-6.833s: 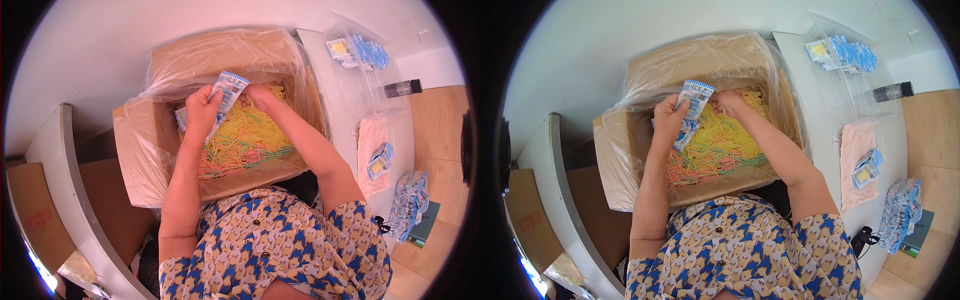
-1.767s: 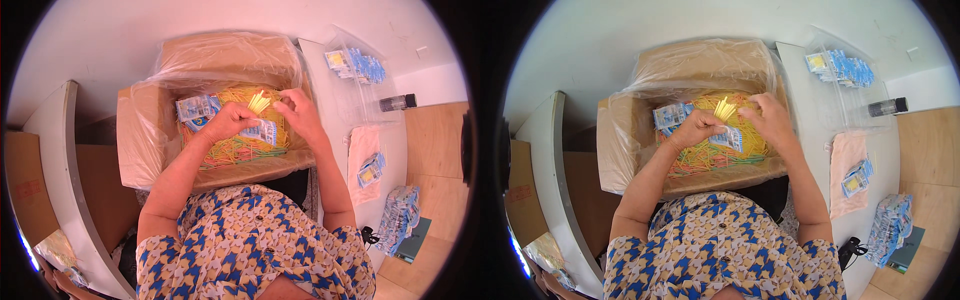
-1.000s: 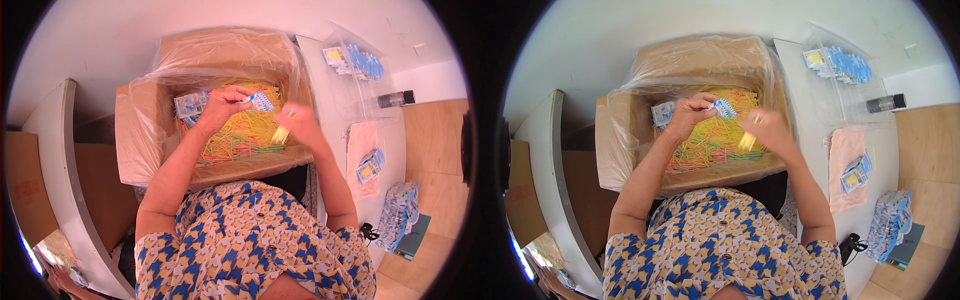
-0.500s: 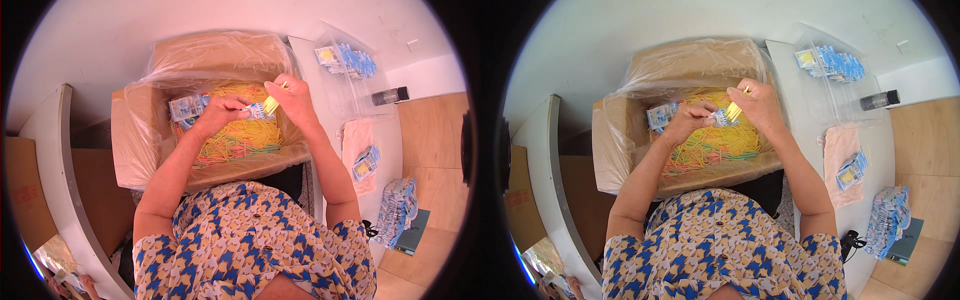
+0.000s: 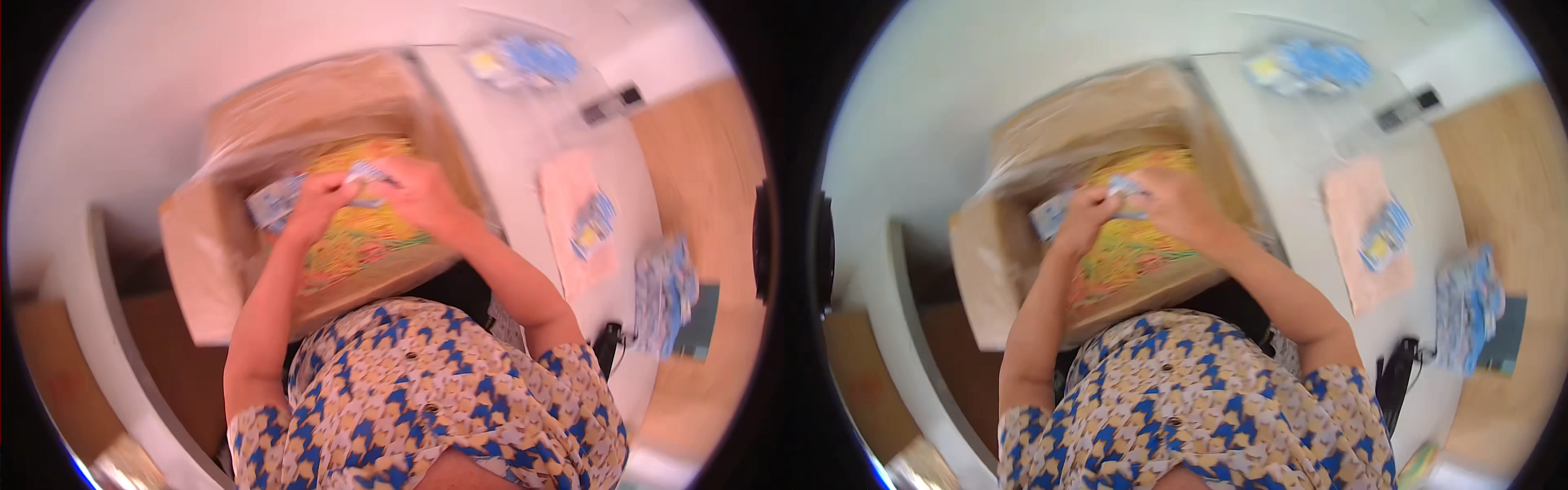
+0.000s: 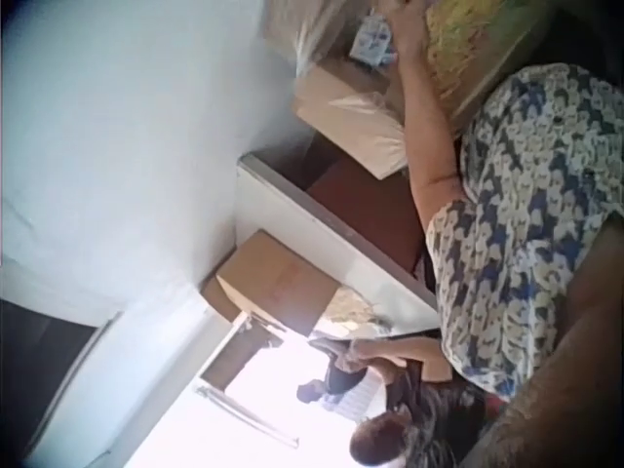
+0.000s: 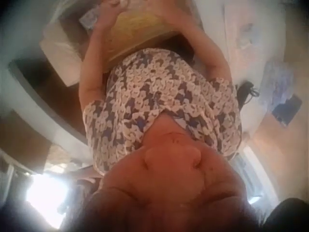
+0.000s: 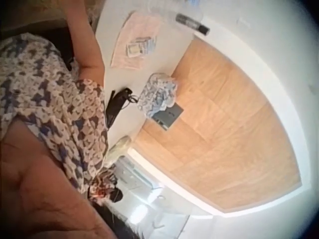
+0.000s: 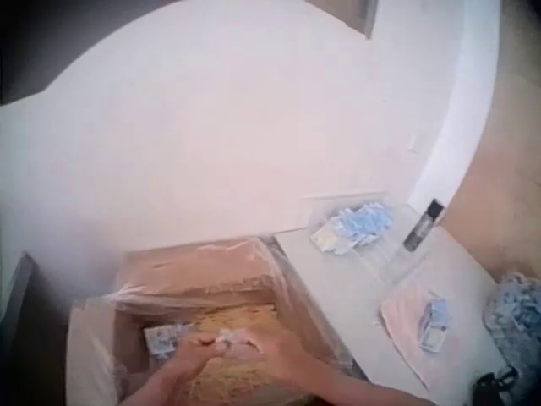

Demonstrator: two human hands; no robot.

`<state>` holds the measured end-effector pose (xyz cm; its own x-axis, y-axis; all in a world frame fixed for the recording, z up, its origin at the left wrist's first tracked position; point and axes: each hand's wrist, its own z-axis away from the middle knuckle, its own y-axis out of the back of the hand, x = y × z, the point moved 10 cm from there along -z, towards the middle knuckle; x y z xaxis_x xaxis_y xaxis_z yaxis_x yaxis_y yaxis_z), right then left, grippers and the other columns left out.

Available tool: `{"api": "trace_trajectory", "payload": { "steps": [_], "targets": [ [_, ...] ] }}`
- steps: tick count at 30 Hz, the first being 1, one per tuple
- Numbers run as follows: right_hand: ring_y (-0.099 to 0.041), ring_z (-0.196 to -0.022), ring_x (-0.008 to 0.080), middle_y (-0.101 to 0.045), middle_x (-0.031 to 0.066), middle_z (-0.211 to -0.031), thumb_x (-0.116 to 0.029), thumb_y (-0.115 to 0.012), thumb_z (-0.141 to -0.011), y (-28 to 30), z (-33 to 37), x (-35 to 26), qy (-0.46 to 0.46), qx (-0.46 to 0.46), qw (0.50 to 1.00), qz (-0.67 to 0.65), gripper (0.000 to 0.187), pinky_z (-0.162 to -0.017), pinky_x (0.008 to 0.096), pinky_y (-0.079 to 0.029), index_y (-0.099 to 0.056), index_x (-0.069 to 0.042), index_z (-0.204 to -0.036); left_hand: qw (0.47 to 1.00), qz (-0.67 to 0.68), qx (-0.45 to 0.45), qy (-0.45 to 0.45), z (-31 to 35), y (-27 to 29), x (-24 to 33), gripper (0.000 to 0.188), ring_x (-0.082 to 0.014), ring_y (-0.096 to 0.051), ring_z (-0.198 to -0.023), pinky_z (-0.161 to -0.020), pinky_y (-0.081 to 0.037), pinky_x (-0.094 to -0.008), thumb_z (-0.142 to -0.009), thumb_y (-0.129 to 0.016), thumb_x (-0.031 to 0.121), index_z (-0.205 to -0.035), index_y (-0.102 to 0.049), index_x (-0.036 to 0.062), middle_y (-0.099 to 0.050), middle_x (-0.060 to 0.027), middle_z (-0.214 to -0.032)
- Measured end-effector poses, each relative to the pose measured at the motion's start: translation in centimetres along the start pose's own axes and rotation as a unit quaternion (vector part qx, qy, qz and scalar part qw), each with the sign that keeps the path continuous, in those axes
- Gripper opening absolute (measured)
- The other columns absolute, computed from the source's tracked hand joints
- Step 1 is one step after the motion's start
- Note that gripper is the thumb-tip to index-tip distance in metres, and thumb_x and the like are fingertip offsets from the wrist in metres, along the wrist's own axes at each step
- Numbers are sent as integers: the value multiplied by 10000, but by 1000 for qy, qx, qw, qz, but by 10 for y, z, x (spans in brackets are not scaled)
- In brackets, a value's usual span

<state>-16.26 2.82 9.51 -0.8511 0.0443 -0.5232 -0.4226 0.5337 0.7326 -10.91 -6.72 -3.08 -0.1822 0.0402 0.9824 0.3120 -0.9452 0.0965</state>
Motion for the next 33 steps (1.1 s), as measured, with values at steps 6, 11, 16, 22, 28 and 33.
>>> {"api": "trace_trajectory", "payload": {
  "steps": [6, 11, 16, 22, 28, 33],
  "targets": [
    [-598, -803, 106, -645, 27, -883, -60, -660, -802, 157, 39, 83, -132, 107, 976, -134, 240, -719, 264, -489, -619, 7, -1029, 957, -230, 171, -51, 4, 78, -37, 151, -197, -628, -767, -699, -483, -320, -766, -682, 131, -882, -685, 34, -678, -49, -853],
    [-592, -745, 111, -630, 12, -811, -92, -712, -717, 315, 170, 164, -402, 84, 912, 15, 267, -693, 246, -473, -644, 18, -950, 791, -571, 186, 118, 10, 103, -57, 439, -331, -532, -1046, -797, -467, -493, -686, -752, 170, -1084, -568, 144, -573, -59, -1099],
    [-597, -692, 130, -630, 35, -816, -94, -719, -681, 304, 253, 217, -465, 13, 871, 158, 267, -679, 269, -486, -653, 15, -916, 739, -608, 197, 211, 33, 125, -89, 645, -333, -486, -1115, -795, -435, -601, -608, -820, 237, -1153, -483, 168, -525, -56, -1192],
    [-591, -825, 185, -647, 55, -928, -212, -721, -768, 344, 240, 178, -254, 186, 843, 436, 251, -731, 304, -470, -662, -74, -969, 752, -589, 218, 203, 12, 116, -75, 753, -286, -544, -1108, -839, -455, -577, -538, -863, 383, -1150, -474, 180, -556, -50, -1179],
    [-575, -803, 111, -647, 28, -986, -97, -657, -837, 293, 135, 96, -196, 259, 890, 319, 118, -654, 241, -444, -659, -57, -948, 735, -608, 255, 158, 14, 127, -87, 524, -291, -594, -1010, -846, -413, -576, -608, -811, 290, -1048, -563, 149, -620, -87, -1085],
    [-593, -818, 125, -637, 52, -969, -38, -640, -822, 172, 73, 60, -131, 197, 961, 146, 99, -667, 228, -468, -649, -24, -920, 828, -473, 278, 114, 22, 134, -62, 232, -257, -646, -756, -746, -459, -448, -664, -764, 158, -861, -669, 82, -676, -88, -763]
  ]
}}
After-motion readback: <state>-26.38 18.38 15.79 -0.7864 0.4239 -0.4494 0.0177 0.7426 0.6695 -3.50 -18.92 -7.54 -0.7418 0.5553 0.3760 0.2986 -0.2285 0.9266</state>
